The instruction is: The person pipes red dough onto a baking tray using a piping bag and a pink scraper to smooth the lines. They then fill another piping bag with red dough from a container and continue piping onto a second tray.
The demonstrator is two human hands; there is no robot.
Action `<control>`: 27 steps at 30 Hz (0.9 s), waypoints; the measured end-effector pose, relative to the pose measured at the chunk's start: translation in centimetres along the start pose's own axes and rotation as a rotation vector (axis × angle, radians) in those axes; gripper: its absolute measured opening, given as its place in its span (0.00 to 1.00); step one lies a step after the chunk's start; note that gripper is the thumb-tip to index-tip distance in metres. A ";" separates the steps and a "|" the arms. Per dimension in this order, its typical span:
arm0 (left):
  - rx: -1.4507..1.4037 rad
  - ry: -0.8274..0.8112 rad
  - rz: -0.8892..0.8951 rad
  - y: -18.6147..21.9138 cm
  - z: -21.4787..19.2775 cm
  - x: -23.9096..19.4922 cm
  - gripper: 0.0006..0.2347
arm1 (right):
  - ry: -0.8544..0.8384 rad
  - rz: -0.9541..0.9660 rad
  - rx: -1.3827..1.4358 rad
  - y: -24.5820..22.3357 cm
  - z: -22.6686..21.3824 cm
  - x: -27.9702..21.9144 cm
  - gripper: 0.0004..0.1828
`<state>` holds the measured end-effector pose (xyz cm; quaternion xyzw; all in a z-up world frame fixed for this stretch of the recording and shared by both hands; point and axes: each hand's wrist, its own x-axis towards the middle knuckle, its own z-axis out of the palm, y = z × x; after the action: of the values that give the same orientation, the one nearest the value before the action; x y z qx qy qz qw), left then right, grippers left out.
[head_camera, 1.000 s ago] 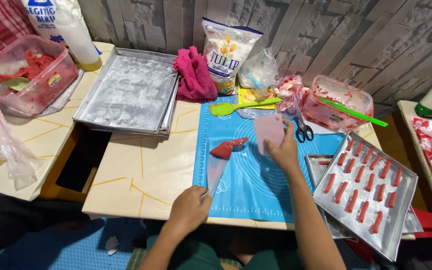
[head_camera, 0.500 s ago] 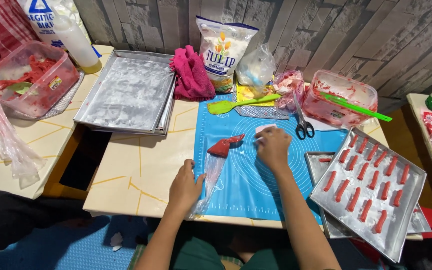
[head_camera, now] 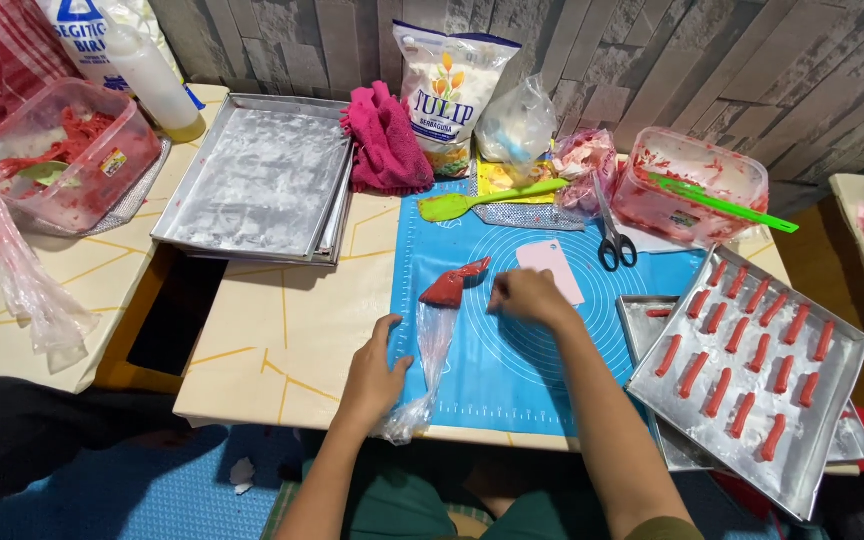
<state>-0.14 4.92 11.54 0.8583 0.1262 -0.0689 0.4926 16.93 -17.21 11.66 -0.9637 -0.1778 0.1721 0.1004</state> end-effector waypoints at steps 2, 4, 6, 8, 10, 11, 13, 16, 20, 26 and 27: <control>0.025 0.005 -0.016 0.1 -0.3 -0.2 0.25 | 0.278 0.025 0.237 2.4 -1.1 2.2 0.13; 0.050 0.009 -0.032 0.2 -0.4 -0.3 0.25 | 0.555 0.051 0.474 3.3 -2.8 2.8 0.22; 0.237 0.053 0.008 0.5 -0.3 -0.3 0.23 | 0.766 -0.019 0.528 2.6 -5.2 1.9 0.32; 0.427 0.192 0.085 -0.2 0.4 0.7 0.21 | 0.671 -0.052 0.507 3.2 -3.9 3.2 0.29; 0.616 0.334 0.161 -0.8 1.2 2.3 0.19 | 0.575 -0.083 0.486 3.1 -2.7 3.9 0.26; 0.581 0.326 0.227 -1.0 1.7 3.3 0.22 | 0.398 -0.208 0.454 2.8 -2.2 3.9 0.29; 0.549 0.325 0.297 -0.1 2.5 5.0 0.26 | 0.229 -0.335 0.417 2.4 -1.0 4.5 0.33; 0.602 0.284 0.344 2.2 3.6 6.8 0.34 | 0.149 -0.249 0.325 1.7 0.3 5.3 0.41; 0.683 0.257 0.368 1.0 6.7 11.6 0.32 | 0.238 -0.163 0.192 2.6 -0.2 4.6 0.43; 0.215 0.145 0.315 1.9 8.2 16.9 0.23 | 0.552 -0.144 0.751 6.5 0.7 6.1 0.30; 0.072 0.143 0.350 2.2 8.2 18.0 0.24 | 0.559 -0.124 0.925 6.6 0.7 6.3 0.23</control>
<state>17.75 -0.56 4.81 0.8869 0.0073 0.0745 0.4559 24.26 -20.82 7.42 -0.8155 -0.1066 -0.0367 0.5676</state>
